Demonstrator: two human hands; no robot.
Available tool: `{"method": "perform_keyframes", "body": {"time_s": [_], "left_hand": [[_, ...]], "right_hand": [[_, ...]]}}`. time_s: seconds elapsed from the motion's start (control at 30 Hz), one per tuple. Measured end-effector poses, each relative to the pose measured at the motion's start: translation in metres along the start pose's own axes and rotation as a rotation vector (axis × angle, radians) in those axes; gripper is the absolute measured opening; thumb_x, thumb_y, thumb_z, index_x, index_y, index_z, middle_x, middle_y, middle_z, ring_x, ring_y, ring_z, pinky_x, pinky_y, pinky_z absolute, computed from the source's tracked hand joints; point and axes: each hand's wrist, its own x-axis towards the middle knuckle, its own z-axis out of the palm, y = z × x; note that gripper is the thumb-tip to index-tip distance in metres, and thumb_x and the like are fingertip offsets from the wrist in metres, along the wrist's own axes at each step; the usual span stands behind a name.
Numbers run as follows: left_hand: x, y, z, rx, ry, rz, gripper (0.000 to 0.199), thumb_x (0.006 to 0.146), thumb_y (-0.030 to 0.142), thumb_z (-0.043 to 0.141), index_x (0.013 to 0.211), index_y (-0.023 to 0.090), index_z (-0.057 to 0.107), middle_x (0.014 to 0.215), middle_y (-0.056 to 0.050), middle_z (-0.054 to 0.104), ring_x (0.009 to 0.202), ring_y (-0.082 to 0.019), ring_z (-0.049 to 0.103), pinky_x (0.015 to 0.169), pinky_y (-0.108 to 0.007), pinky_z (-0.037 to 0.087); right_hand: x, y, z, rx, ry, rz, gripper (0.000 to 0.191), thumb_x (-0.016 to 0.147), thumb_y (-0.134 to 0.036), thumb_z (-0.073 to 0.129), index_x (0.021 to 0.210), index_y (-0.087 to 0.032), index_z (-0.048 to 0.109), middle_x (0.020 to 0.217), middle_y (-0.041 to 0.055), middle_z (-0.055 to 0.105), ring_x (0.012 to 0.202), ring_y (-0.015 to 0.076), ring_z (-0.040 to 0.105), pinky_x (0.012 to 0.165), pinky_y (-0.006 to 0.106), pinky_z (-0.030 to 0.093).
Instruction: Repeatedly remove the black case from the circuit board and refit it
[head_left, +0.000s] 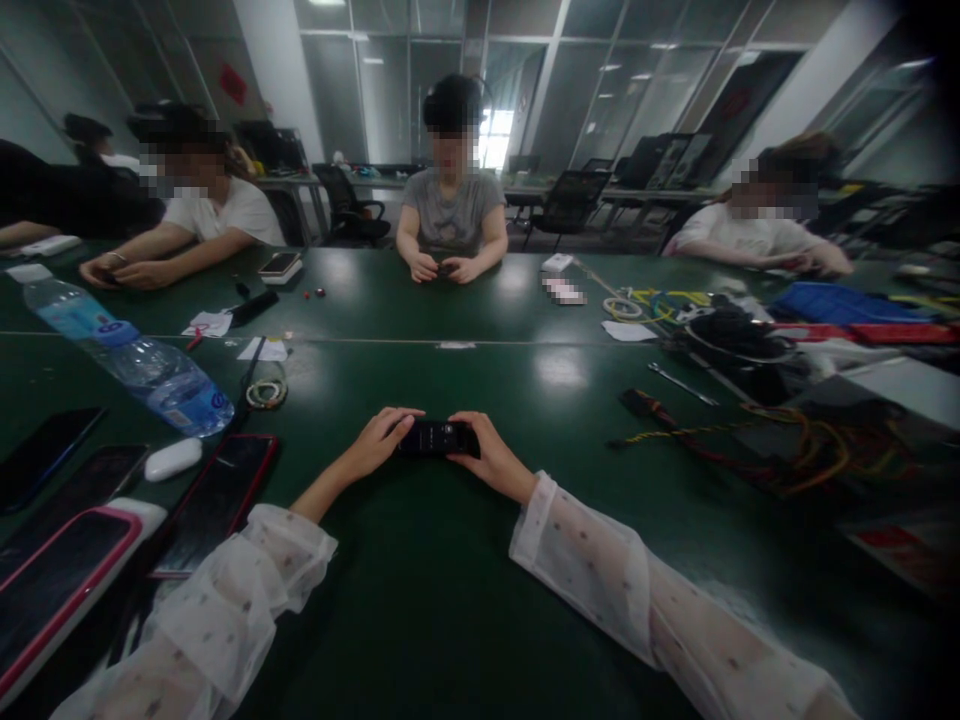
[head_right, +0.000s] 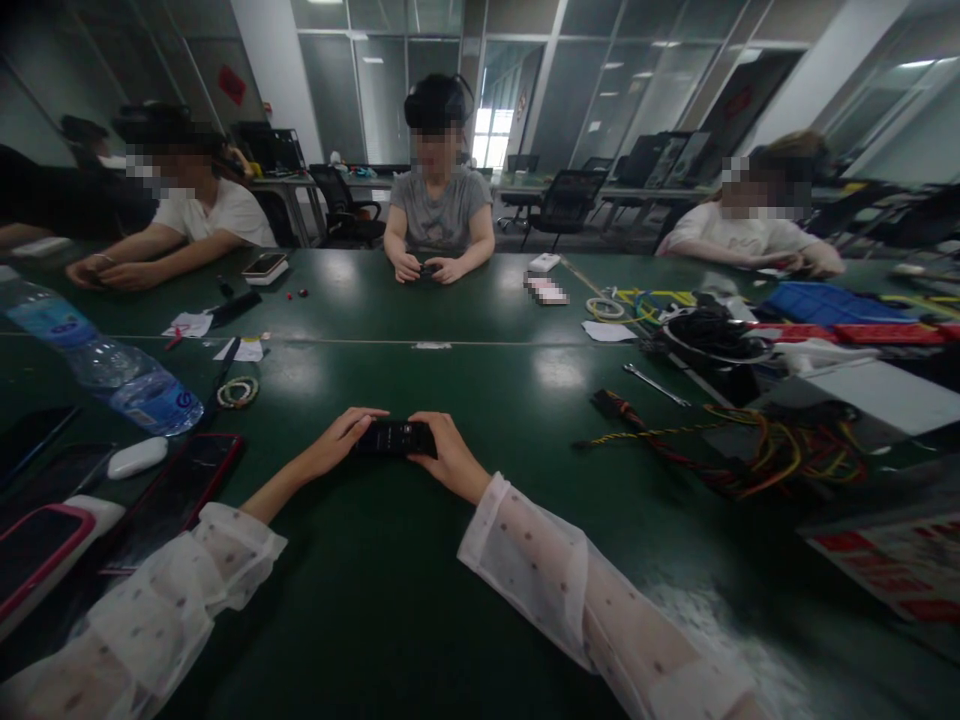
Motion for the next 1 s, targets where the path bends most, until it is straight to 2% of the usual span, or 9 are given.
{"method": "perform_keyframes", "body": {"time_s": [0.2,0.4,0.6,0.77,1.0], "left_hand": [[0.0,0.0,-0.001,0.003,-0.01,-0.021,0.048,0.098,0.057,0.034,0.126,0.029,0.061,0.124,-0.005,0.059,0.118,-0.024,0.052,0.107,-0.046,0.037],[0.001,0.001,-0.001,-0.011,-0.011,-0.014,0.045,0.097,0.056,0.036,0.123,0.029,0.062,0.122,-0.005,0.06,0.117,-0.025,0.053,0.106,-0.047,0.038],[0.001,0.001,0.0,-0.025,0.001,-0.016,0.044,0.097,0.056,0.039,0.122,0.029,0.063,0.121,-0.005,0.061,0.115,-0.025,0.055,0.104,-0.045,0.04],[0.002,-0.001,0.0,-0.025,0.003,0.005,0.045,0.096,0.057,0.04,0.121,0.028,0.063,0.119,-0.005,0.062,0.114,-0.025,0.055,0.104,-0.045,0.041],[0.003,-0.003,-0.001,-0.054,-0.007,-0.001,0.047,0.094,0.059,0.042,0.12,0.026,0.063,0.12,-0.006,0.062,0.114,-0.025,0.055,0.1,-0.044,0.043]], "right_hand": [[0.0,0.003,0.0,0.038,-0.021,0.035,0.051,0.083,-0.021,0.068,0.127,-0.027,0.044,0.123,0.008,0.054,0.116,0.0255,0.053,0.1,0.049,0.046],[0.002,0.001,-0.002,0.079,-0.041,0.075,0.048,0.083,-0.024,0.069,0.125,-0.028,0.046,0.124,0.0078,0.054,0.117,0.0274,0.053,0.1,0.053,0.046],[0.004,-0.005,-0.006,0.131,-0.074,0.145,0.064,0.078,-0.041,0.075,0.133,-0.03,0.044,0.128,0.0084,0.053,0.118,0.0269,0.053,0.101,0.051,0.047],[0.008,-0.004,-0.008,0.139,-0.094,0.176,0.05,0.079,-0.047,0.072,0.124,-0.03,0.056,0.124,0.0066,0.058,0.122,0.0269,0.051,0.105,0.052,0.043],[0.014,-0.003,-0.008,0.294,-0.118,0.277,0.054,0.072,-0.044,0.079,0.119,-0.024,0.06,0.12,0.0064,0.061,0.114,0.0242,0.058,0.103,0.05,0.045]]}}
